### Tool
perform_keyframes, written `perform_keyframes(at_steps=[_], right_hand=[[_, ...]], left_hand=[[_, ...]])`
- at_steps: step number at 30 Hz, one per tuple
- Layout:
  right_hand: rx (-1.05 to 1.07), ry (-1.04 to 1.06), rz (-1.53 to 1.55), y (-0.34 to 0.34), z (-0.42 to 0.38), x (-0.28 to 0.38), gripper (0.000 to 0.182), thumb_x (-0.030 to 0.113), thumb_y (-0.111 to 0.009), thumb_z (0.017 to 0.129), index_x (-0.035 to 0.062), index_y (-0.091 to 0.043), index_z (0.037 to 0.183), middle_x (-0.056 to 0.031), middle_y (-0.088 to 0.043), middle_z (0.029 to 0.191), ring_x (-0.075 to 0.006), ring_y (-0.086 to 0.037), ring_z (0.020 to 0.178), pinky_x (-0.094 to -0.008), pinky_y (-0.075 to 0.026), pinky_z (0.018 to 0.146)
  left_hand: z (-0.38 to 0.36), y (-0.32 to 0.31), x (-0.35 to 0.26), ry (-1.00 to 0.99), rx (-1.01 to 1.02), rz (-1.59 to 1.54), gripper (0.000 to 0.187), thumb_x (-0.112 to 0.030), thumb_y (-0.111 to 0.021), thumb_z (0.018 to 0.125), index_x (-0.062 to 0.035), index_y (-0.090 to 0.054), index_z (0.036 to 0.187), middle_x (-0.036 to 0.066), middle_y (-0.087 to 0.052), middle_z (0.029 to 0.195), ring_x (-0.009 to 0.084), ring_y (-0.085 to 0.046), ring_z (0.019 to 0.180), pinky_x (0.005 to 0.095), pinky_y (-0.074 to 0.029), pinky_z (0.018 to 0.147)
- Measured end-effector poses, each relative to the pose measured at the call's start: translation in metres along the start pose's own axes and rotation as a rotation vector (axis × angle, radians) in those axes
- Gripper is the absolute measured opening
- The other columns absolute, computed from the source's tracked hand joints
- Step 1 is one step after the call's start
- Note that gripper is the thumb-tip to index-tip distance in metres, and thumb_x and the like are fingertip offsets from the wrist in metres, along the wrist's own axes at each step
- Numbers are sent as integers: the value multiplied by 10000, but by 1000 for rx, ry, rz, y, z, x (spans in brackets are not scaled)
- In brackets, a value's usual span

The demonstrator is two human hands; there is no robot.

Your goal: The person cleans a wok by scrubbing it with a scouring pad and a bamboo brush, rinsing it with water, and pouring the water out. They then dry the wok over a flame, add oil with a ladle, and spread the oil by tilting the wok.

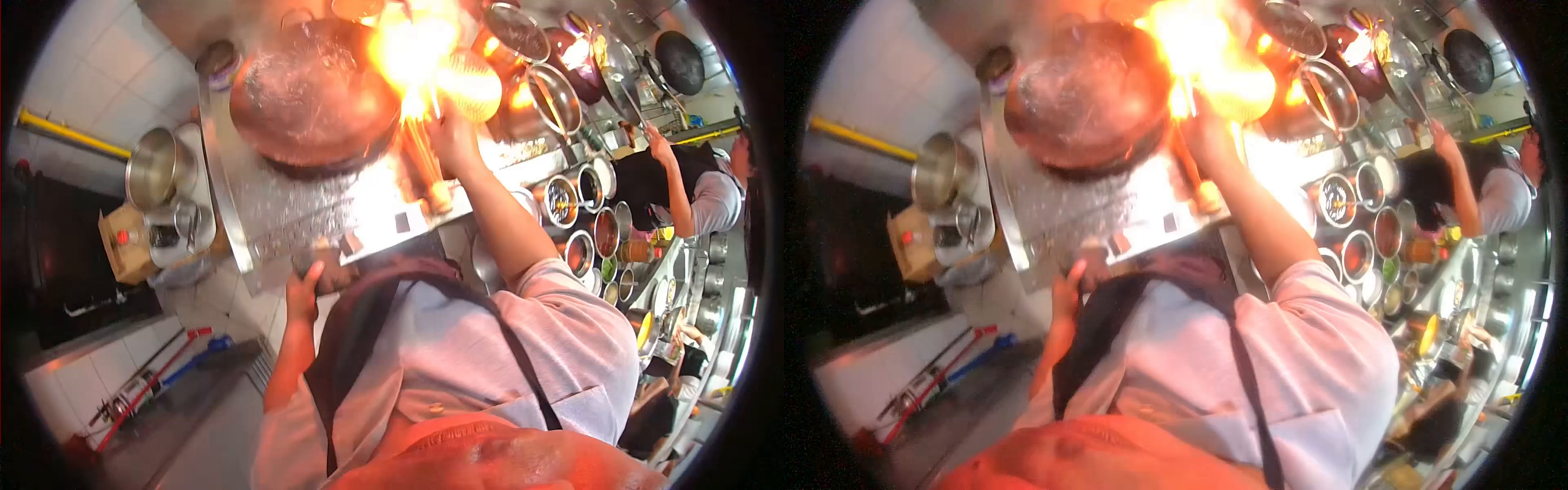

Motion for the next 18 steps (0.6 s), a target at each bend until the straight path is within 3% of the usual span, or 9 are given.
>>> perform_keyframes(at_steps=[2, 3, 4, 5, 7, 10, 12, 15, 18], right_hand=[[-149, -15, -42, 29, 69, -5, 488, 233, -584, 867, 2, -494, 1286, -237, -657, 771, -350, -665, 678, -446, -523, 635], [-389, 162, -119, 56, 107, -1, 429, 221, -559, 843, -1, -523, 1209, -244, -663, 780, -382, -672, 728, -475, -527, 679], [-239, -28, -73, 72, 142, -5, 390, 200, -565, 808, 0, -536, 1142, -240, -665, 788, -385, -676, 779, -490, -526, 705], [-282, 44, -48, 91, 166, 2, 375, 189, -585, 776, -5, -542, 1093, -240, -664, 788, -392, -669, 764, -482, -527, 707], [-32, -231, 77, 102, 206, -16, 319, 124, -564, 818, -26, -555, 1100, -152, -649, 702, -261, -650, 578, -394, -521, 546], [95, -81, 94, 112, 194, -27, 391, 93, -570, 814, -24, -574, 1188, -76, -585, 633, -155, -526, 449, -300, -432, 435], [69, 29, 106, 110, 148, -35, 501, 97, -569, 788, 43, -557, 1287, -72, -578, 620, -142, -540, 489, -326, -451, 476], [-64, -105, -37, 126, 68, -26, 628, 137, -586, 773, 91, -473, 1390, -206, -675, 818, -260, -667, 683, -352, -521, 686], [-150, -37, -6, 121, 45, -31, 625, 145, -583, 771, 100, -478, 1386, -214, -677, 885, -279, -663, 725, -357, -517, 721]], left_hand=[[-3, 11, -3, 3, -131, 81, 408, -190, -686, 858, 32, -577, 1182, 90, -636, 1097, 180, -596, 990, 315, -451, 904], [-4, 6, -11, 17, -106, 106, 360, -158, -678, 867, 33, -589, 1158, 94, -640, 1092, 183, -604, 956, 315, -459, 888], [-7, -2, -25, 12, -139, 110, 350, -152, -672, 873, 36, -588, 1156, 96, -640, 1093, 184, -603, 957, 315, -459, 889], [-10, -8, -34, 13, -174, 114, 340, -145, -666, 879, 38, -587, 1155, 98, -640, 1094, 186, -603, 958, 315, -458, 890], [-9, -8, -32, 19, -200, 135, 341, -139, -663, 882, 38, -583, 1163, 100, -637, 1099, 189, -603, 961, 314, -459, 892], [-3, -7, -26, -9, -198, 154, 346, -130, -660, 887, 36, -575, 1178, 102, -632, 1108, 192, -601, 968, 311, -459, 893], [5, -11, -25, -41, -173, 151, 351, -128, -660, 887, 35, -570, 1185, 103, -630, 1112, 192, -599, 973, 309, -458, 891], [10, -12, -20, 12, -185, 105, 368, -139, -671, 882, 32, -567, 1191, 103, -626, 1115, 189, -593, 983, 307, -458, 887], [15, -20, -26, 28, -184, 145, 379, -149, -686, 874, 34, -571, 1185, 102, -628, 1107, 185, -591, 982, 304, -456, 881]])
Point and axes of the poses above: each hand's wrist, its own z-axis towards the middle knuckle, its own y-axis out of the back of the hand, x = y × z, the point moved 8 cm from there along z, towards the middle knuckle
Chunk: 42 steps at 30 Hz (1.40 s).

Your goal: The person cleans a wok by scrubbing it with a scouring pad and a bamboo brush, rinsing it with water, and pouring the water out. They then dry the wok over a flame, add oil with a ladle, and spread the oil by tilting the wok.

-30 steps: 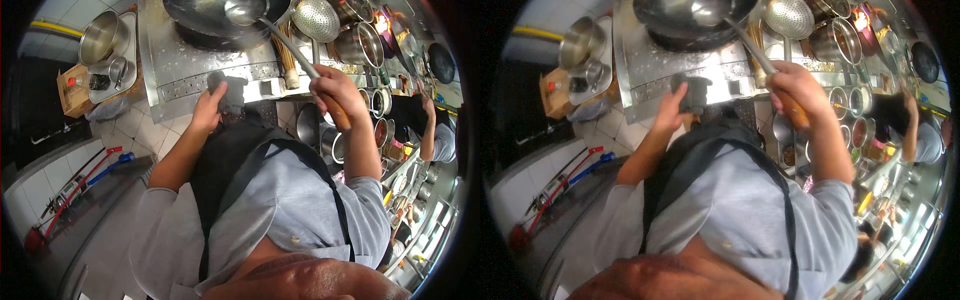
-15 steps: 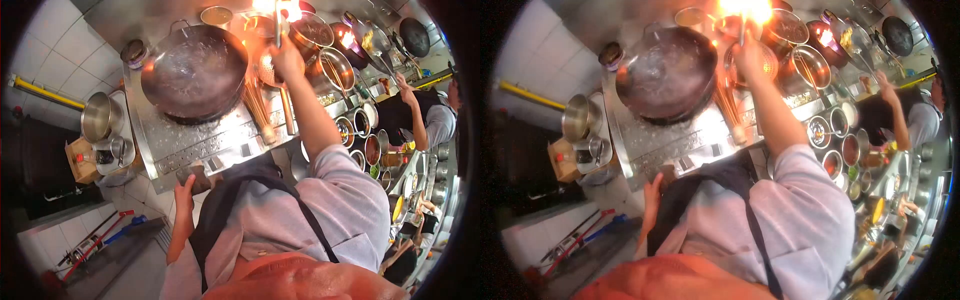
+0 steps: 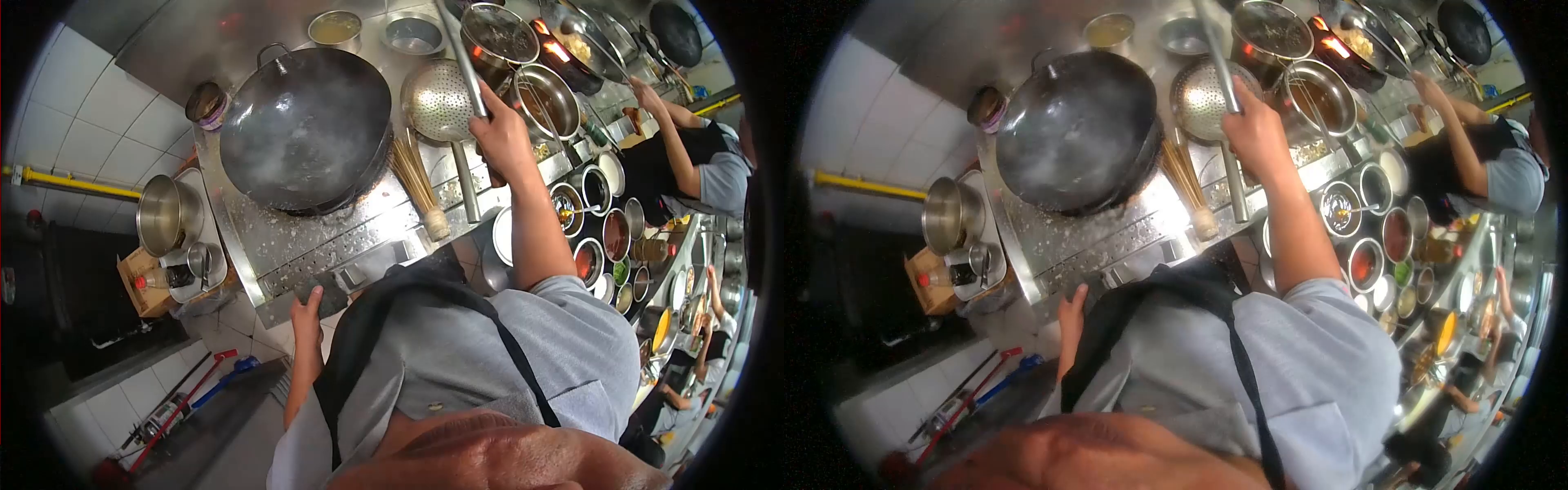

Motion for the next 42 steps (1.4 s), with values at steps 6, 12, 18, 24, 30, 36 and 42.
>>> perform_keyframes(at_steps=[6, 12, 18, 24, 30, 36, 42], right_hand=[[-99, -45, -43, -61, 77, -4, 550, 144, -574, 782, 51, -529, 1322, -176, -644, 758, -223, -645, 630, -338, -514, 617], [347, -311, 93, -104, 123, -83, 331, 150, -615, 772, -71, -613, 1018, -171, -649, 680, -257, -623, 493, -386, -517, 505], [469, -108, -249, -180, 205, -134, 233, 146, -614, 779, -81, -666, 779, -203, -658, 654, -289, -640, 503, -397, -522, 488], [670, -371, 34, -227, 251, -160, 94, 68, -591, 822, 4, -555, 762, -121, -580, 628, -223, -607, 531, -317, -509, 471], [661, -721, 1198, -226, 255, -169, 134, 57, -594, 847, -15, -481, 860, -51, -506, 622, -142, -516, 522, -215, -478, 447], [622, -820, 1373, -209, 224, -186, 250, 107, -606, 852, -124, -533, 914, -58, -584, 686, -105, -550, 519, -181, -489, 458], [674, -701, 1183, -128, 142, -118, 252, 149, -528, 905, -65, -553, 1034, 20, -520, 723, -56, -476, 562, -177, -397, 455]], left_hand=[[2, 14, 6, 53, 4, 395, 414, -179, -720, 850, 38, -579, 1173, 101, -641, 1073, 186, -601, 948, 302, -470, 846], [-41, 78, 45, 101, -140, 317, 449, -185, -747, 820, 36, -582, 1174, 90, -656, 1029, 180, -618, 889, 306, -489, 804], [-102, 96, 67, 289, -337, 183, 398, -90, -717, 821, 7, -584, 1183, 82, -663, 1002, 179, -639, 874, 314, -514, 791], [-131, 81, 42, 287, -525, 199, 388, -123, -704, 850, -1, -572, 1194, 87, -648, 1062, 184, -622, 921, 310, -496, 827], [-112, 63, 48, 147, -422, -122, 464, -255, -665, 907, 35, -526, 1241, 115, -606, 1177, 210, -589, 1028, 334, -464, 903], [-33, 25, 38, 69, -301, -352, 451, -321, -594, 958, 29, -528, 1235, 117, -616, 1154, 217, -607, 1015, 328, -481, 878], [35, -76, -17, 110, -30, -618, 580, -444, -479, 988, 24, -427, 1329, 145, -518, 1303, 271, -550, 1162, 482, -475, 963]])
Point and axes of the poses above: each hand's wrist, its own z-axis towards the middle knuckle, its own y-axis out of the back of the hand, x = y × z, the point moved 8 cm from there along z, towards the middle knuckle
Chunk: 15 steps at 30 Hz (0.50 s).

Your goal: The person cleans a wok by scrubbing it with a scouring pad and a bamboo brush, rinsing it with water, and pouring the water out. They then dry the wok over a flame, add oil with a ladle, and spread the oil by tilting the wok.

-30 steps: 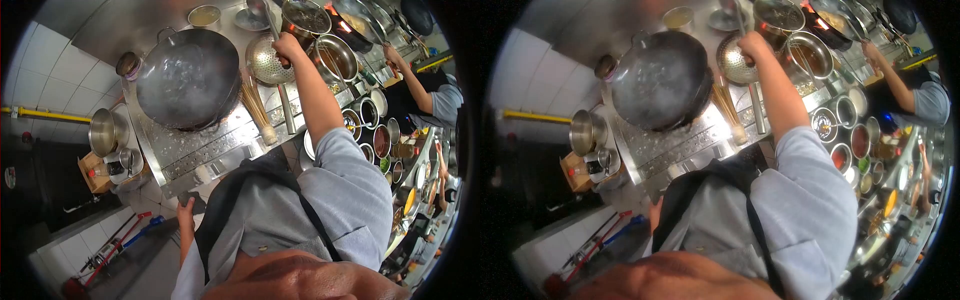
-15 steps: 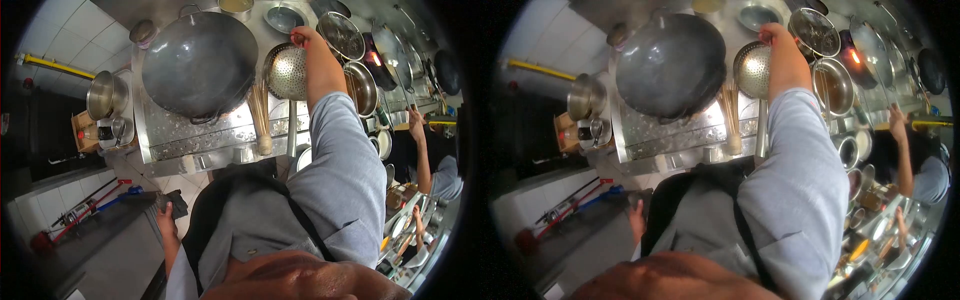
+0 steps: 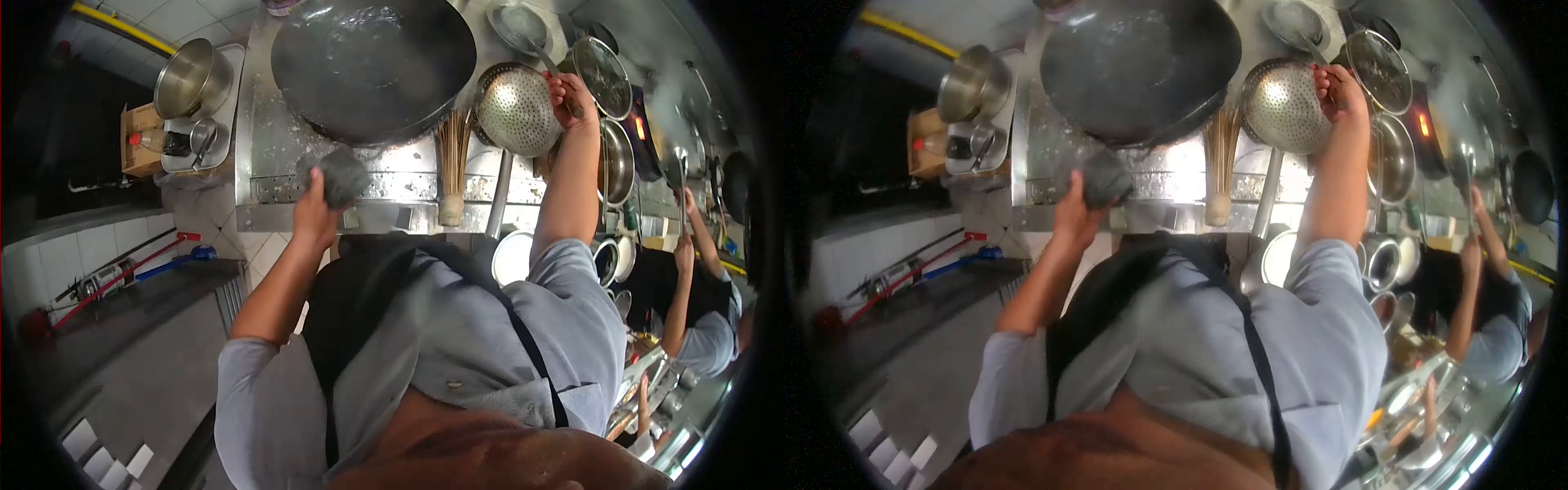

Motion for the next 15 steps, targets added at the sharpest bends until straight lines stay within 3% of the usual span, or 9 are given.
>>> perform_keyframes(at_steps=[4, 7, 9, 11, 15], right_hand=[[21, 62, -140, -43, -93, -2, 211, 217, -525, 914, 19, -575, 964, 15, -529, 720, -53, -457, 538, -189, -377, 454], [-93, 110, -222, -59, -152, -11, 165, 210, -533, 910, 48, -561, 898, 4, -538, 723, -65, -455, 528, -192, -378, 455], [-84, 175, -380, -87, -194, -20, 141, 180, -524, 915, 53, -531, 855, -18, -542, 734, -90, -442, 512, -219, -368, 451], [-92, 163, -355, -116, -230, -39, 421, 195, -477, 932, -65, -498, 1263, 13, -492, 731, -34, -417, 462, -171, -366, 370], [-91, 189, -482, -136, -276, -74, 431, 167, -507, 879, -70, -513, 1240, -12, -515, 713, -72, -455, 449, -203, -381, 377]], left_hand=[[32, -46, 12, 28, 112, -289, 531, -393, -522, 982, -19, -416, 1343, 125, -504, 1319, 278, -536, 1182, 527, -449, 987], [46, -65, 10, 74, 110, -286, 494, -361, -571, 962, -34, -447, 1311, 104, -521, 1296, 275, -535, 1180, 550, -420, 1015], [55, -63, 13, 101, 69, -269, 459, -346, -619, 938, -54, -484, 1265, 87, -556, 1235, 250, -561, 1111, 506, -455, 949], [63, -47, 23, 162, 55, -170, 431, -360, -642, 923, -79, -516, 1225, 67, -585, 1170, 218, -572, 1027, 433, -477, 819], [38, -23, 9, 165, 161, -113, 366, -332, -656, 917, -103, -544, 1180, 52, -607, 1116, 185, -574, 950, 365, -452, 739]])
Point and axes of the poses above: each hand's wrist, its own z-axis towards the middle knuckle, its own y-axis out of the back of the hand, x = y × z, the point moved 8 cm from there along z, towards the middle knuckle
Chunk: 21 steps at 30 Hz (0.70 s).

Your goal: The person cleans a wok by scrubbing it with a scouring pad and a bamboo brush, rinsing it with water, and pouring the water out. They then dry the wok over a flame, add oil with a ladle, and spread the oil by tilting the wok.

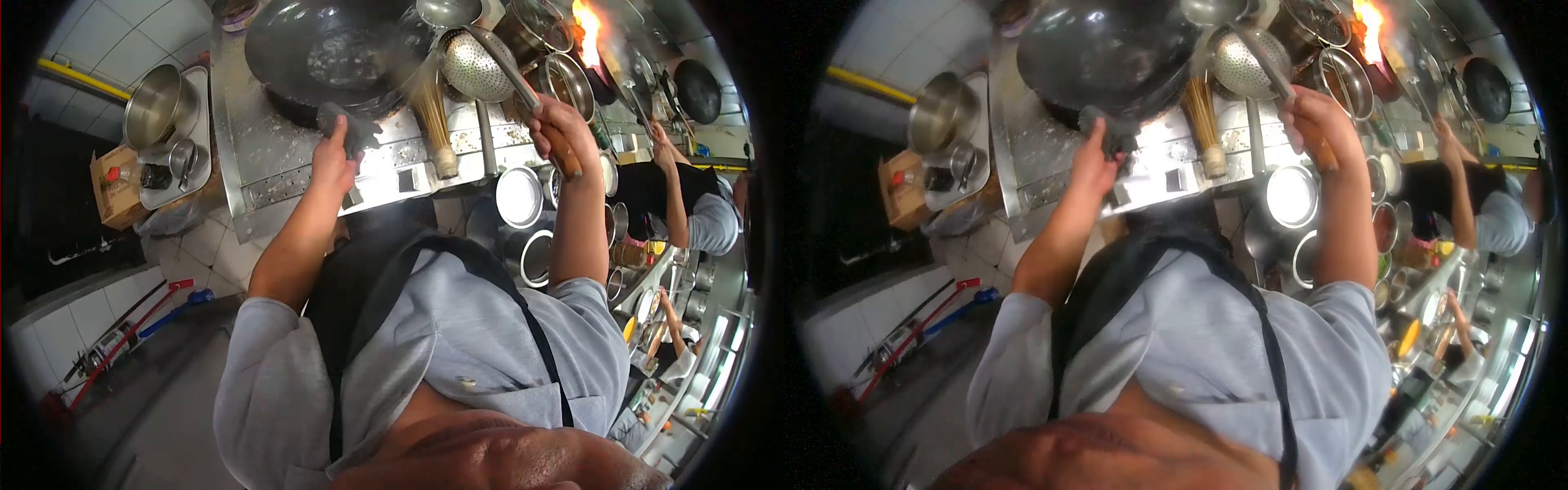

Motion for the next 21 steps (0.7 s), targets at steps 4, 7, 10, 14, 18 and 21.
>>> perform_keyframes(at_steps=[4, 7, 10, 14, 18, 21], right_hand=[[63, -57, -251, -34, -38, -33, 511, 117, -549, 806, -66, -483, 1279, -23, -513, 647, -109, -493, 431, -230, -414, 399], [-96, -15, -591, -33, -45, -79, 590, 47, -572, 802, 6, -435, 1374, -60, -571, 679, -161, -579, 546, -280, -466, 505], [-178, 182, -1056, -60, -48, -107, 675, 81, -595, 795, 169, -394, 1433, -206, -645, 890, -371, -650, 749, -437, -517, 696], [9, 327, -962, -122, -42, -158, 724, 93, -589, 808, 216, -318, 1468, -220, -604, 1160, -413, -608, 985, -469, -496, 831], [325, 364, -931, -236, -39, -173, 723, 106, -570, 814, 203, -300, 1478, -209, -617, 1072, -389, -607, 990, -466, -493, 839], [390, 456, -944, -299, -13, -211, 720, 68, -556, 794, 146, -319, 1470, -226, -606, 992, -391, -629, 885, -452, -507, 775]], left_hand=[[-42, 56, -20, -38, 162, 74, 425, -285, -669, 893, -42, -544, 1218, 95, -603, 1167, 268, -578, 1037, 416, -472, 873], [-82, 124, -35, -59, 113, 18, 351, -125, -637, 869, -33, -549, 1197, 83, -622, 1097, 232, -610, 1014, 403, -504, 850], [-114, 192, -41, -98, 135, 41, 410, -41, -581, 833, 11, -524, 1236, 138, -601, 1169, 291, -584, 1069, 438, -466, 941], [-156, 257, -41, -179, -32, 167, 433, 10, -536, 788, 4, -512, 1220, 128, -605, 1115, 277, -610, 1002, 416, -507, 875], [-171, 278, -42, -225, -210, 291, 414, 9, -543, 783, -17, -497, 1194, 120, -606, 1090, 258, -631, 935, 386, -540, 791], [-176, 239, -52, -199, -255, 409, 405, -2, -562, 807, -29, -476, 1202, 117, -602, 1095, 247, -627, 946, 381, -535, 802]])
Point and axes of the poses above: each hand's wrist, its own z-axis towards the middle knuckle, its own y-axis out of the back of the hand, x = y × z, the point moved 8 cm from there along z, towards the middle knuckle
